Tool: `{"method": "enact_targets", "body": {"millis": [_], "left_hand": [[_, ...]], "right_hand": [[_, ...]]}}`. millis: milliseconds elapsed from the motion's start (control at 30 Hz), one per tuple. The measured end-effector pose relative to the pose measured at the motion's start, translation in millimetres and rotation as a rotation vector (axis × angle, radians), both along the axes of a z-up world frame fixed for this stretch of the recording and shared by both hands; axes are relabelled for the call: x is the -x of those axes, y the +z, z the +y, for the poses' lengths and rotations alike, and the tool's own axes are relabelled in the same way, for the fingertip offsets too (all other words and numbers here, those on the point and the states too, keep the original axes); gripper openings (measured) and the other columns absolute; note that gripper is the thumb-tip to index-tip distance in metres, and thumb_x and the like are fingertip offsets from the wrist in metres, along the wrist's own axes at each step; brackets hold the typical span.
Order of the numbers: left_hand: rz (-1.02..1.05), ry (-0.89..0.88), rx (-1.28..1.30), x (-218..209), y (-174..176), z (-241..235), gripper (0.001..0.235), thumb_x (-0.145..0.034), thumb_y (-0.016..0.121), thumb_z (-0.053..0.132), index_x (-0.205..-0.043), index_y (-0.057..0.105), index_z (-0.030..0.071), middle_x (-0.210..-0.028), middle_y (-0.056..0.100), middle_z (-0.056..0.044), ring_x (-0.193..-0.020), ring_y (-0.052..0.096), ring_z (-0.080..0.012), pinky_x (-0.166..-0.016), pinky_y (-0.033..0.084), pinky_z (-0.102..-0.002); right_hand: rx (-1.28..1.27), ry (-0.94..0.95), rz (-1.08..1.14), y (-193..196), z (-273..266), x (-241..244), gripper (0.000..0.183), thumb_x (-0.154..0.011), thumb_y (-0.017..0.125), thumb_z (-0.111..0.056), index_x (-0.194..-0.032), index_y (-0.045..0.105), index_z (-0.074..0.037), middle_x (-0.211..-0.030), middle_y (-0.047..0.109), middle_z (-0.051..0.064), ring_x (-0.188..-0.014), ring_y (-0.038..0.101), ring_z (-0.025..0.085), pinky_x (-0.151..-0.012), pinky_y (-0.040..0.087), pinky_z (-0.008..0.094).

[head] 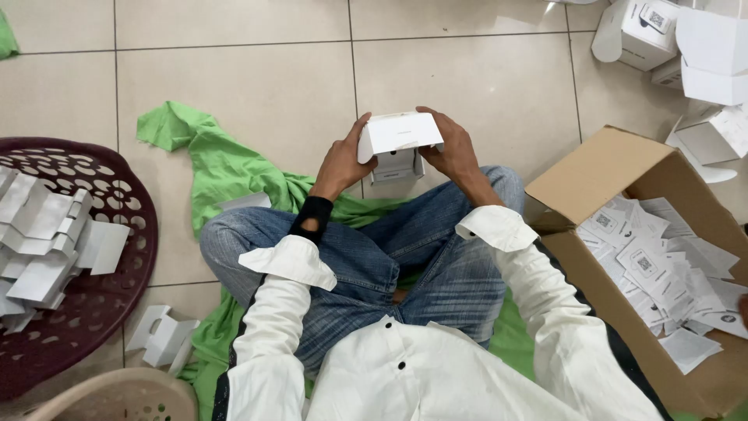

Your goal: The person folds small white product boxes and inserts instruction booklets and labels into them.

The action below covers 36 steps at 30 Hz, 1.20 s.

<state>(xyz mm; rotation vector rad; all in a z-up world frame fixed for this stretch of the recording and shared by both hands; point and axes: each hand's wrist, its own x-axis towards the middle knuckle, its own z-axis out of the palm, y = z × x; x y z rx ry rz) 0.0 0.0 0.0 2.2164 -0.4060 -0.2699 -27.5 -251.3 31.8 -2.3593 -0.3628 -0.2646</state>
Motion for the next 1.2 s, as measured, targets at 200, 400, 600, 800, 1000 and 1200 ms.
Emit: {"method": "enact_targets", "body": {"millis": [200,400,600,800,1000,1200], "left_hand": [[-0.134,-0.026,-0.096,13.8,-9.5,4.5,0.104,-0.073,0.076,0.005,-0.163,0.028,0.026,-0.130,0.068,-0.020,-0.112,0.067,-0.0438,-0.092,0.057,-0.047],[0.068,-0.297,-0.432,25.3,23.2,43.3,0.103,-0.080,0.052,-0.008,-0.164,0.018,0.041,-0.163,0.044,-0.009,-0.120,0.066,-0.0346,-0.093,0.060,-0.043],[0.757,0.207,0.494,27.4,-69.5,28.7,0.116,-0.088,0.067,0.060,-0.166,-0.008,0.018,-0.162,0.036,-0.025,-0.141,0.048,-0.0440,-0.109,0.045,-0.058],[0.699,0.168,0.425,55.4,-100.5,-22.4,0.141,-0.061,0.081,0.061,-0.163,-0.005,0.016,-0.159,0.032,-0.025,-0.143,0.040,-0.0469,-0.105,0.049,-0.063],[0.523,0.349,0.416,-10.4,-89.6,59.6,0.134,-0.060,0.089,0.034,-0.161,0.005,0.007,-0.138,0.056,-0.024,-0.125,0.061,-0.0378,-0.093,0.062,-0.060],[-0.571,1.030,0.076,-96.6,-33.7,136.7,0.091,-0.101,0.068,0.013,-0.169,0.008,0.007,-0.172,0.018,-0.027,-0.158,0.022,-0.0433,-0.125,0.030,-0.053]], "right_hand": [[-0.065,-0.006,-0.034,-15.3,-1.5,14.0,0.070,-0.082,0.077,-0.004,-0.148,0.055,-0.017,-0.141,0.065,0.013,-0.123,0.067,0.038,-0.098,0.059,0.044],[0.075,0.172,0.748,24.0,-33.5,19.1,0.080,-0.099,0.069,-0.028,-0.165,0.024,-0.035,-0.156,0.052,0.010,-0.141,0.052,0.034,-0.117,0.043,0.046],[0.113,0.161,0.632,-18.8,-88.3,-0.7,0.094,-0.080,0.058,-0.014,-0.165,0.025,-0.036,-0.158,0.049,0.008,-0.130,0.064,0.033,-0.107,0.055,0.048],[0.100,0.136,0.885,-90.9,-48.9,-12.9,0.102,-0.077,0.089,-0.045,-0.162,0.033,-0.030,-0.146,0.060,0.017,-0.130,0.058,0.036,-0.107,0.049,0.053],[-0.033,0.240,0.690,-92.5,44.8,-84.9,0.101,-0.073,0.087,-0.043,-0.160,0.038,-0.027,-0.128,0.067,0.017,-0.107,0.074,0.033,-0.089,0.062,0.042],[-0.407,0.344,0.130,-47.7,195.9,-180.4,0.078,-0.101,0.061,-0.050,-0.163,0.029,-0.016,-0.165,0.038,0.019,-0.150,0.037,0.038,-0.121,0.033,0.053]]}}
